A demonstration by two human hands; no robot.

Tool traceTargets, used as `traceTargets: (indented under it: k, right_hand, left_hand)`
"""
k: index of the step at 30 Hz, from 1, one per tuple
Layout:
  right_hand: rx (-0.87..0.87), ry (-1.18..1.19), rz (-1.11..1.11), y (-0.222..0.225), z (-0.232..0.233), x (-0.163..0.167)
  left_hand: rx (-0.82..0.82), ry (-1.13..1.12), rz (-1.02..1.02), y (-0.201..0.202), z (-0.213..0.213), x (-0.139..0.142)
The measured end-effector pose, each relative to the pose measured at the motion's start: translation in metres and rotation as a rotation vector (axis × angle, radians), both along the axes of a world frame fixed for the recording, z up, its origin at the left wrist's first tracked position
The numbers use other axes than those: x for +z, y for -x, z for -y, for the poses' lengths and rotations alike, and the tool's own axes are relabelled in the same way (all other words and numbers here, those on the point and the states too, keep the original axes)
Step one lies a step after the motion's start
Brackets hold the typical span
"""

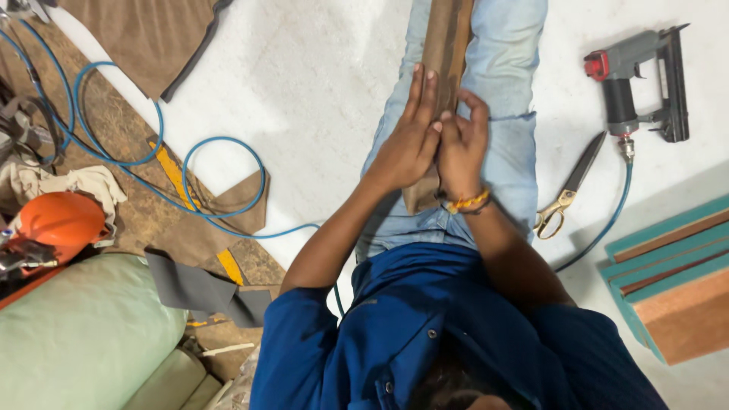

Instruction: The person sits on the workshop floor and wraps a brown fabric cover around a wooden panel, folding the edges over the back. They use a pneumatic nail gun to fasten the fabric to the panel, pressing and smoothing the material as they work around the piece.

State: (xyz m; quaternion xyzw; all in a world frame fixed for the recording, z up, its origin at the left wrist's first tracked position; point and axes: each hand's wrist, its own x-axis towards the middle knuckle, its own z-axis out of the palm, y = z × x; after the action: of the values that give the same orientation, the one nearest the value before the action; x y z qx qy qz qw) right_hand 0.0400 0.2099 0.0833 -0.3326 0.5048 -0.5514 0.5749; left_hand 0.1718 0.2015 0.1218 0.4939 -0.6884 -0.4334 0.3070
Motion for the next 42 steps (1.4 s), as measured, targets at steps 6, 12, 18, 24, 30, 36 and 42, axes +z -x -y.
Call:
traceTargets:
  k: [6,12,18,24,30,36,42]
  right_hand:
    - [0.145,-0.272,-0.294,0.018,0.058,0.009]
    - [0.043,-0.087,-0.675,0.006,0.059,-0.007]
    - [0.0,-0.117,-0.781,-0.005,0.057,-0.022]
    - [-0.006,0.011,-0.876,-0.014,0.055,-0.021]
    - [-0.026,-0.023,-0.634,-0.011,0.053,-0.022]
    - [-0.031,-0.086,-0.487,-0.008,0.049,-0.029]
    - [0.2,-0.182,0.006,0.022,0.057,-0.032]
  left_hand:
    - [0.026,0.016,0.147,0.011,-0.006,0.006]
    - [-0.024,0.073,0.075,0.01,-0.005,-0.014]
    - [0.016,-0.134,-0.608,-0.036,0.024,-0.088]
    - [0.186,-0.162,-0.267,-0.001,0.078,-0.143]
    - [0.073,-0.129,-0.485,-0.005,0.056,-0.119]
    - [-0.018,0.014,-0.182,-0.006,0.037,-0.062]
    - [0.034,0.009,0.115,0.006,0.03,-0.022]
